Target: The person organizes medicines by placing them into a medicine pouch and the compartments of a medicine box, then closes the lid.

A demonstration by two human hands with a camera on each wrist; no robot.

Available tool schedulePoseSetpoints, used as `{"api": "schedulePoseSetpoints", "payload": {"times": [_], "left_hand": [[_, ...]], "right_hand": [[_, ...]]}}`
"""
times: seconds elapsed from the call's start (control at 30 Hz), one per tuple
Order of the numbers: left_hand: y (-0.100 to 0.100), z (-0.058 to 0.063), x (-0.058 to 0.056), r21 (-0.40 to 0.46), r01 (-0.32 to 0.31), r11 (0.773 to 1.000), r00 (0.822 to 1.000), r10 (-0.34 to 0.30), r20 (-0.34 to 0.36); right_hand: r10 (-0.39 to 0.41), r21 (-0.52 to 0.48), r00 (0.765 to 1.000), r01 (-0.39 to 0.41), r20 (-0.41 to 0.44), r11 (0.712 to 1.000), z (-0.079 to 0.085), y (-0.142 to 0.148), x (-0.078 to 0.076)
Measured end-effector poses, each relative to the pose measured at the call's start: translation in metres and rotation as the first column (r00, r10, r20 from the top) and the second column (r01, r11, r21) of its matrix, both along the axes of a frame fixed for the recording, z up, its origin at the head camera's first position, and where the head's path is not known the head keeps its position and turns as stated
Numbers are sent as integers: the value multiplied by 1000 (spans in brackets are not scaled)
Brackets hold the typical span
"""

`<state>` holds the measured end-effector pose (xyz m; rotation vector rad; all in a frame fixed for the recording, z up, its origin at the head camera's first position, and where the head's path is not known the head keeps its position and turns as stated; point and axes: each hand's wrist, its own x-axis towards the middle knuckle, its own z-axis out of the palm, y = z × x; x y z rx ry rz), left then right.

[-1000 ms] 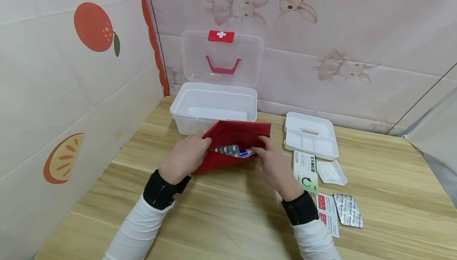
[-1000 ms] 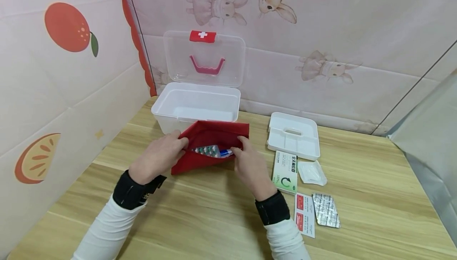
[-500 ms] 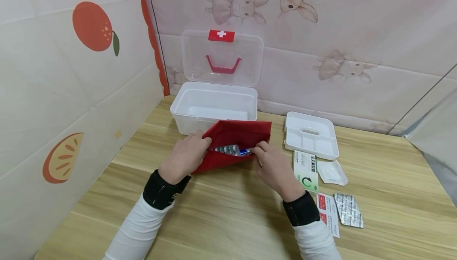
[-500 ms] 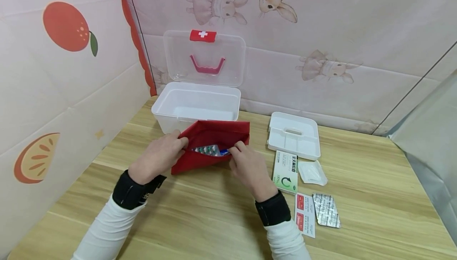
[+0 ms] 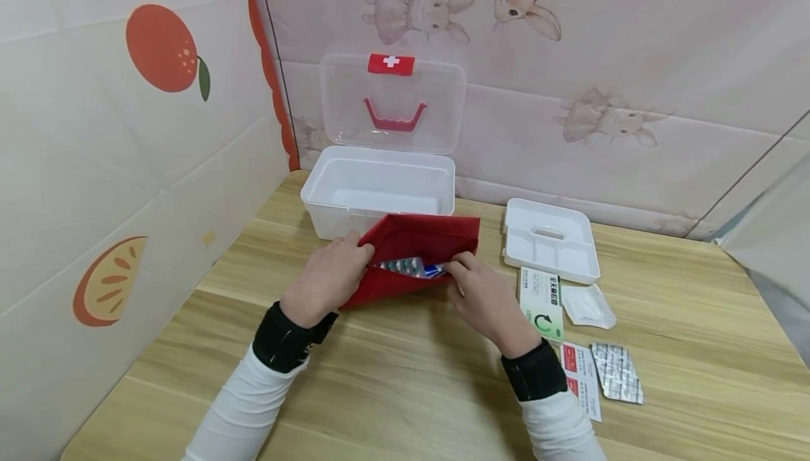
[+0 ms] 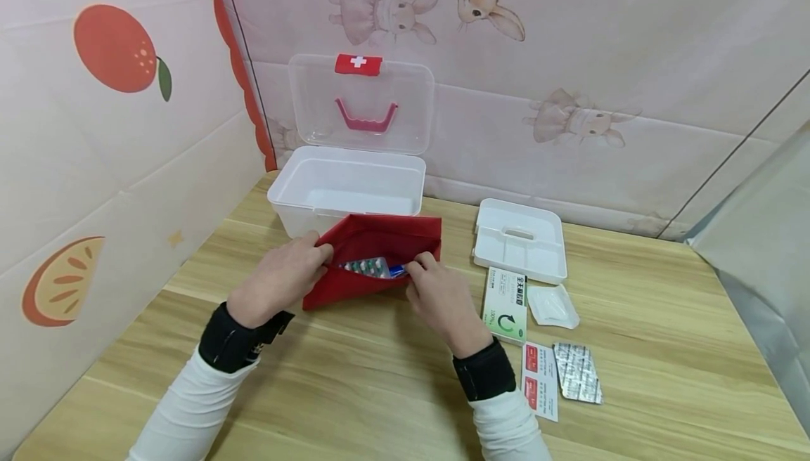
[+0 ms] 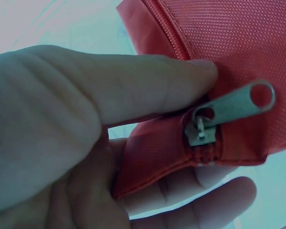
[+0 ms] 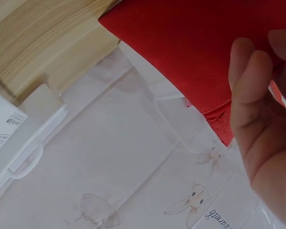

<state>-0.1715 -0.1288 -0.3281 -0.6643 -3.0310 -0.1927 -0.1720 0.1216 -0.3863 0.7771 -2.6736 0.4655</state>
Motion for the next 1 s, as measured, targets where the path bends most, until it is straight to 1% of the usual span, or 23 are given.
{"api": "schedulePoseSetpoints", "payload": {"times": [0.1,0.2,0.33,0.43,0.5,0.6,0.77,1.0], "left_hand": [[0,0,0,-3,0,1000,1000,0,0],[1,0,0,-3,-2,1000,1000,2,3],[2,0,0,-2,-2,1000,1000,2,1],[1,0,0,-4,-2,1000,1000,2,-2],[1,0,0,-6,-3,1000,1000,3,-1],[2,0,0,-11,-4,1000,1000,4,5],[3,0,-1,-18,-4,1000,1000,4,4],[5,-3,-1,-20,-3,1000,1000,3,0]], "right_hand": [[8,-10,1000,-8,-3,1000,1,0,1],[31,-48,999,-32,-26,998,7,0,4],[71,-112,992,-83,-103,990,19,1,11],[86,-130,980,-110,-178,985,28,4,17],[81,-129,974,-110,-210,986,32,7,21],[56,-133,973,-87,-223,987,35,13,24],[6,-114,984,-27,-178,993,35,31,27],[-88,-32,992,85,-92,996,32,61,34]]}}
